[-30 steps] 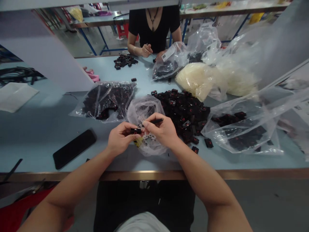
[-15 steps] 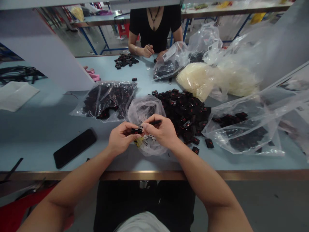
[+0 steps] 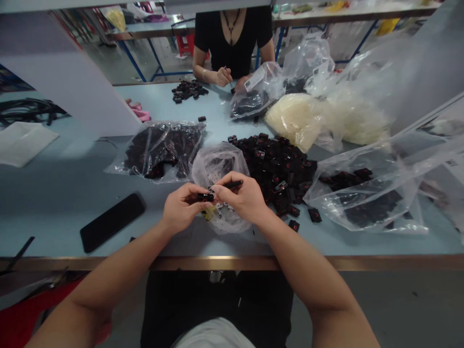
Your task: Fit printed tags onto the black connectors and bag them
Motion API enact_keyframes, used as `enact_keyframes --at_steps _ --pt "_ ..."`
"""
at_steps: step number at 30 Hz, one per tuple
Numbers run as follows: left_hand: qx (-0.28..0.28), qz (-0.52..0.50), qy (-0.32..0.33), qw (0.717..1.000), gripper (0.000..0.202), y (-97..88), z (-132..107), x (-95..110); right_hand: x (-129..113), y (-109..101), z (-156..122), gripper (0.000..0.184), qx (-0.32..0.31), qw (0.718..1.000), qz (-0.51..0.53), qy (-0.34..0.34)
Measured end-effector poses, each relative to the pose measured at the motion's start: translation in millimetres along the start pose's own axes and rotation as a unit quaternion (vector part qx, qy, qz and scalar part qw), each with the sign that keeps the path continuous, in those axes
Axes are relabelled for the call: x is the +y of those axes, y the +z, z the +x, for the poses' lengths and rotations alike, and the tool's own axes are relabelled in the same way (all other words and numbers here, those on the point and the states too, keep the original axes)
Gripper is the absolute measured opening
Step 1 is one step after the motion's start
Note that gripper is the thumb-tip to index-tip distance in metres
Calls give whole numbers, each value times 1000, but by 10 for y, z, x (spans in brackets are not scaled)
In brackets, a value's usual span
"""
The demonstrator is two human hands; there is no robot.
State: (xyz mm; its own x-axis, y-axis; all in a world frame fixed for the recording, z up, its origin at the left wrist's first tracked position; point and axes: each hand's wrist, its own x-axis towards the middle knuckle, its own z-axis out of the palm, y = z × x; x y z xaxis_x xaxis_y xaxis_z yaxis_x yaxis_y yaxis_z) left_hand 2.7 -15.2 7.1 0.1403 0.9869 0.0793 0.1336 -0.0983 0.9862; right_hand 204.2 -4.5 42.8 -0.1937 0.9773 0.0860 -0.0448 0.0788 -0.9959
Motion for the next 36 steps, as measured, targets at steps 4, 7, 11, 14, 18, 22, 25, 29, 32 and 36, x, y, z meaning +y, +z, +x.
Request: enact_keyframes --at_steps 4,7,11,14,18,22,25,29,32,36 --pt "3 12 1 1000 34 -2 0 16 3 -5 -5 21 -3 1000 -18 0" --pt "1 14 2 1000 33 -2 -2 20 0 -3 -10 21 -2 1000 -31 2" --pt "6 36 4 999 31 3 -11 21 -6 6 -17 21 0 999 -48 5" --pt "6 32 8 999 29 10 -18 32 -9 11 -23 19 5 998 -60 0" --pt "4 22 5 1000 27 16 -22 55 -17 10 -24 18 7 997 -75 -7" --pt "8 39 1 999 26 10 -21 53 -22 8 -20 17 7 996 -85 -13" --pt "6 39 -1 999 27 5 -22 37 -18 11 -18 17 8 995 -93 -20" --pt "3 41 3 999 27 4 -27 24 -11 14 -20 17 6 995 -98 -25" --pt "7 60 12 998 26 3 -30 21 -9 9 -24 16 5 994 -105 -33" --pt "13 95 29 995 24 -4 -26 19 -17 2 -27 14 7 992 -119 -47"
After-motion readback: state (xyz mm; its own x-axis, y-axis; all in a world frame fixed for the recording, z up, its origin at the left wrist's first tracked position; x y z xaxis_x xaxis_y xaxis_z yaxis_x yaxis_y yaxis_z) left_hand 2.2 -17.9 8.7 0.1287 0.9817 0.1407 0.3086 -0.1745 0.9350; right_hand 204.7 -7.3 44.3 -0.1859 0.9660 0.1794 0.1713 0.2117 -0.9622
